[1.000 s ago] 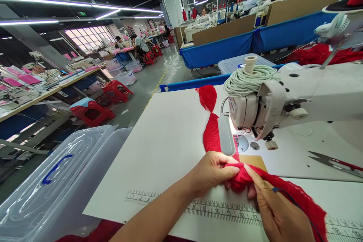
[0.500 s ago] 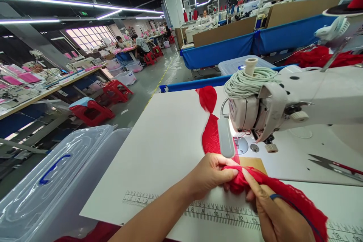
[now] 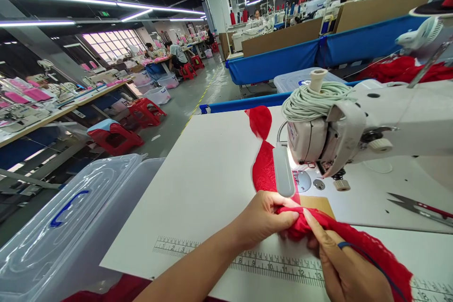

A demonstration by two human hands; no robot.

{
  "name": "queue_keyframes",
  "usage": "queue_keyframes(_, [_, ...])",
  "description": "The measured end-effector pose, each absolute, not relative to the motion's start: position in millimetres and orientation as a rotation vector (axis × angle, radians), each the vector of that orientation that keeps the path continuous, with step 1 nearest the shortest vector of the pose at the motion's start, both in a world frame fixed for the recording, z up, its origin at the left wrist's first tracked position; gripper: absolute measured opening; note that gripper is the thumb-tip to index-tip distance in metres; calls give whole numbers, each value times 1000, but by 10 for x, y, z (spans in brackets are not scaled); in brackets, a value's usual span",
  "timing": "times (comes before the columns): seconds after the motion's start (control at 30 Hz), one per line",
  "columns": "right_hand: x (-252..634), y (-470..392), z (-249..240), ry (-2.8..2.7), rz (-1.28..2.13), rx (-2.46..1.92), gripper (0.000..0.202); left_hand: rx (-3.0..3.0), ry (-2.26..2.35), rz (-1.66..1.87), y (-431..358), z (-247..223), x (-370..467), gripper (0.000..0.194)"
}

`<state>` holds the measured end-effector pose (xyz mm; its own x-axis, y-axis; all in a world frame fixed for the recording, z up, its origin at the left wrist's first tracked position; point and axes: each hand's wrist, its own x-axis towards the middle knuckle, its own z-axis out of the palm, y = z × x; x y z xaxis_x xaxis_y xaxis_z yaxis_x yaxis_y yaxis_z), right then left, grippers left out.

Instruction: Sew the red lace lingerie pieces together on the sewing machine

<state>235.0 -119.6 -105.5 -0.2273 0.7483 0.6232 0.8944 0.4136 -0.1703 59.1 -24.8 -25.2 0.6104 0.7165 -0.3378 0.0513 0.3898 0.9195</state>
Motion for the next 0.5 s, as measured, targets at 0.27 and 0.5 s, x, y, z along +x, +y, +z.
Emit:
queue_keyframes(0.27, [2318,-1148,-981,-1955,-199,-1365,54,1126,839,492,-256,-256,601,12])
queue_keyframes(0.5, [2282,-1142,-887,-1865,35,-1368,41,1113,833,494,-252,-266,597,13])
